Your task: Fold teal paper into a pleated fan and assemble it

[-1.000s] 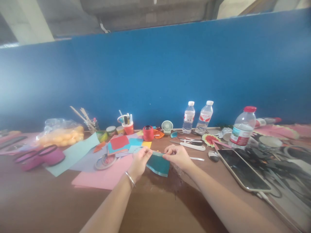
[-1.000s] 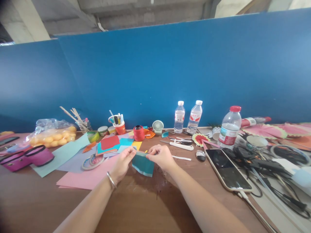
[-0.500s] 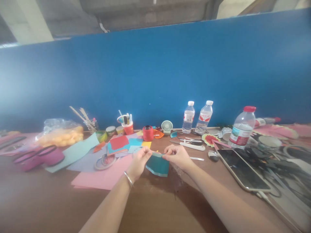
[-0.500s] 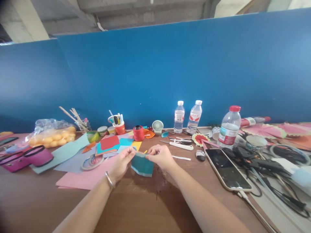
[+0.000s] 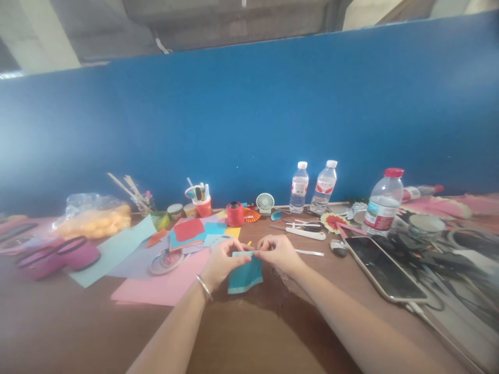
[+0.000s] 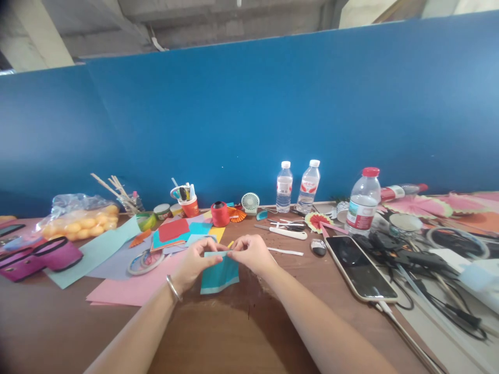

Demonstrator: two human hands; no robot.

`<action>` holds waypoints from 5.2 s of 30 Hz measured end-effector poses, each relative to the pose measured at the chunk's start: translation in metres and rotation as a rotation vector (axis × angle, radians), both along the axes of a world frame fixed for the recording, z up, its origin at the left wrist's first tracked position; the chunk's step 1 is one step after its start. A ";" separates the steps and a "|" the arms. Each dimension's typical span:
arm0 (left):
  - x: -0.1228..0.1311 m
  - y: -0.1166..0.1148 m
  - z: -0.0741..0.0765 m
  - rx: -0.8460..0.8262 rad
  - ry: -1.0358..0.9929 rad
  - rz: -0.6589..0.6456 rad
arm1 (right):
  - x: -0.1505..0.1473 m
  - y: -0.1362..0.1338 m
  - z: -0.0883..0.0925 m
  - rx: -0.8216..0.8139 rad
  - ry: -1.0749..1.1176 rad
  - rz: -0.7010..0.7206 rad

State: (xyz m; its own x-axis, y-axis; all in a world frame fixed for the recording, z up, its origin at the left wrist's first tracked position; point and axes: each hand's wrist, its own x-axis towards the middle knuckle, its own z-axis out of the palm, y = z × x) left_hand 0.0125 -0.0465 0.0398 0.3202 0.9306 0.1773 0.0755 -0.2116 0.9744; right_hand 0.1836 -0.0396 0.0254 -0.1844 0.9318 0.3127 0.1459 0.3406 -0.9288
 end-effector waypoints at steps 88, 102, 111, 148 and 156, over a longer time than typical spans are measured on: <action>-0.004 0.001 -0.006 -0.132 -0.176 0.043 | -0.001 0.004 -0.004 -0.212 0.409 -0.062; -0.001 0.009 -0.017 -0.050 -0.141 0.232 | 0.001 0.004 -0.004 -0.211 0.525 -0.093; -0.003 0.013 -0.023 -0.088 -0.214 0.246 | 0.009 0.016 -0.017 -0.235 0.587 -0.107; -0.008 0.019 -0.035 -0.181 -0.152 0.180 | -0.007 0.010 -0.031 -0.359 0.648 -0.141; -0.009 0.016 -0.028 -0.152 0.048 0.076 | 0.008 0.014 -0.025 -0.498 0.411 0.231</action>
